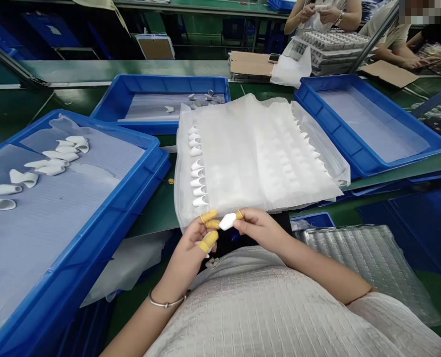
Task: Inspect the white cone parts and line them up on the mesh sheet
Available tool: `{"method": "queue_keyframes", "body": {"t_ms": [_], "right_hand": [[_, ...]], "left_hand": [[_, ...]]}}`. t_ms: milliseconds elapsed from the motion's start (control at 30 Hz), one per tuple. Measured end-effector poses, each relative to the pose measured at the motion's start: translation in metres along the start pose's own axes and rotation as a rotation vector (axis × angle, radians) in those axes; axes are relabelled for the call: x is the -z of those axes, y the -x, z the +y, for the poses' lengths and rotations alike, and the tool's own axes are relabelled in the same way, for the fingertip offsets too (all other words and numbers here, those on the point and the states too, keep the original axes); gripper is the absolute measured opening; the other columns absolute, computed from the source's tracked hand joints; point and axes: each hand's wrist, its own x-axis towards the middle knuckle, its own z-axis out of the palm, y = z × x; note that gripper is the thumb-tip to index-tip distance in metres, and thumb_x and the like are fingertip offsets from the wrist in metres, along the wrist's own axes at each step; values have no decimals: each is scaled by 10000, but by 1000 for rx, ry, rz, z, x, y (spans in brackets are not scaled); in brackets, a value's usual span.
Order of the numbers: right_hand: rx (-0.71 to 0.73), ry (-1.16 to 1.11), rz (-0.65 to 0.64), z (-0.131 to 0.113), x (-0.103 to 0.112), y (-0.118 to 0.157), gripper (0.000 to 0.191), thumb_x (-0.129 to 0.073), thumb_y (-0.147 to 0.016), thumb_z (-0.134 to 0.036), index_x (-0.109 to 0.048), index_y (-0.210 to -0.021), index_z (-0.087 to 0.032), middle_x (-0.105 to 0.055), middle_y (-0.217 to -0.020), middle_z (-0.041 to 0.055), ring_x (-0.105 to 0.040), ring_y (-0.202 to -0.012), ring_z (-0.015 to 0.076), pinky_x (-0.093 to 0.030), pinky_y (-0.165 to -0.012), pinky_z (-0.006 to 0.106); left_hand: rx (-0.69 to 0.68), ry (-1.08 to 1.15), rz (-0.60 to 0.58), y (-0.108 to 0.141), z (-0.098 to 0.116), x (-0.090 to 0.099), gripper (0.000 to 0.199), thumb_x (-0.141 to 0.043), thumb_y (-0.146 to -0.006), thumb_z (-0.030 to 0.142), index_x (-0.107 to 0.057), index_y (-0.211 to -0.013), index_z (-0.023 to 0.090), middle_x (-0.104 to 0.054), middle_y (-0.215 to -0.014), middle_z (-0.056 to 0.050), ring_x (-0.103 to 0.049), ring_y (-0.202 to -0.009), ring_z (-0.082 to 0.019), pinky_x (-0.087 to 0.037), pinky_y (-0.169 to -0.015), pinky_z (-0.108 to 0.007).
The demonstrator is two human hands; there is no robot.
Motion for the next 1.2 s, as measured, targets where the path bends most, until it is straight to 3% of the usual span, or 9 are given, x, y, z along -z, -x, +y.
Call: {"method": "queue_keyframes", "body": {"t_ms": [67, 133, 300, 433, 600, 767, 933, 1200], "right_hand": [[35, 44, -2, 1, 4, 3, 259, -579, -910, -402, -589, -788, -174, -543, -755, 0, -490, -709, 141, -388, -661, 269], [48, 58, -6, 2, 6, 5, 252, -557, -933, -393, -581, -806, -176, -550, -784, 7, -500, -736, 146, -398, -687, 275], [11, 53, -36, 6, 4, 5, 255, -551, -937, -381, -555, -788, -174, -527, -747, -1, -472, -696, 139, -374, -647, 270], [-40, 22, -56, 5, 2, 5, 269, -564, -918, -407, -555, -794, -168, -521, -732, -6, -464, -682, 135, -361, -634, 267], [-65, -9, -44, 6, 0, 6, 296, -576, -898, -450, -555, -799, -172, -513, -730, -6, -467, -686, 138, -372, -634, 270], [-52, 148, 79, 14, -8, 4, 389, -772, -745, -448, -474, -722, -198, -450, -667, -45, -399, -605, 115, -316, -530, 238], [33, 160, 81, 12, -5, 2, 364, -534, -942, -427, -522, -671, -184, -534, -650, -12, -477, -610, 124, -376, -580, 261], [3, 18, 179, 8, 2, 7, 391, -480, -970, -481, -538, -719, -187, -574, -660, -2, -531, -618, 127, -430, -589, 259]], "left_hand": [[76, 128, 11, 1, -3, 3, 300, -628, -871, 405, -637, -1091, 201, -542, -729, 15, -427, -565, -84, -387, -514, -217], [102, 114, 0, 1, -6, 4, 290, -661, -845, 395, -642, -1061, 203, -496, -668, 41, -390, -538, -75, -351, -498, -206], [-10, -204, -48, -2, -3, -3, 529, -704, -777, 257, -576, -1290, 255, -550, -786, 27, -494, -692, -114, -432, -665, -252], [-48, -368, -66, -6, 1, -7, 429, -660, -786, 254, -651, -1215, 240, -600, -844, -5, -530, -757, -149, -445, -700, -278], [-39, -261, -100, -9, -4, -9, 345, -638, -815, 279, -641, -1152, 203, -646, -879, -23, -584, -821, -168, -473, -736, -291], [-61, -340, -80, -9, -5, -13, 235, -688, -783, 252, -628, -1001, 189, -658, -928, -30, -586, -822, -163, -469, -751, -298], [22, -217, -98, -8, -4, -14, 204, -669, -800, 258, -611, -982, 186, -630, -856, -14, -564, -769, -145, -438, -693, -269], [43, -98, -126, -7, -3, -14, 217, -684, -789, 253, -610, -981, 184, -627, -862, -16, -567, -794, -148, -437, -731, -280]]}}
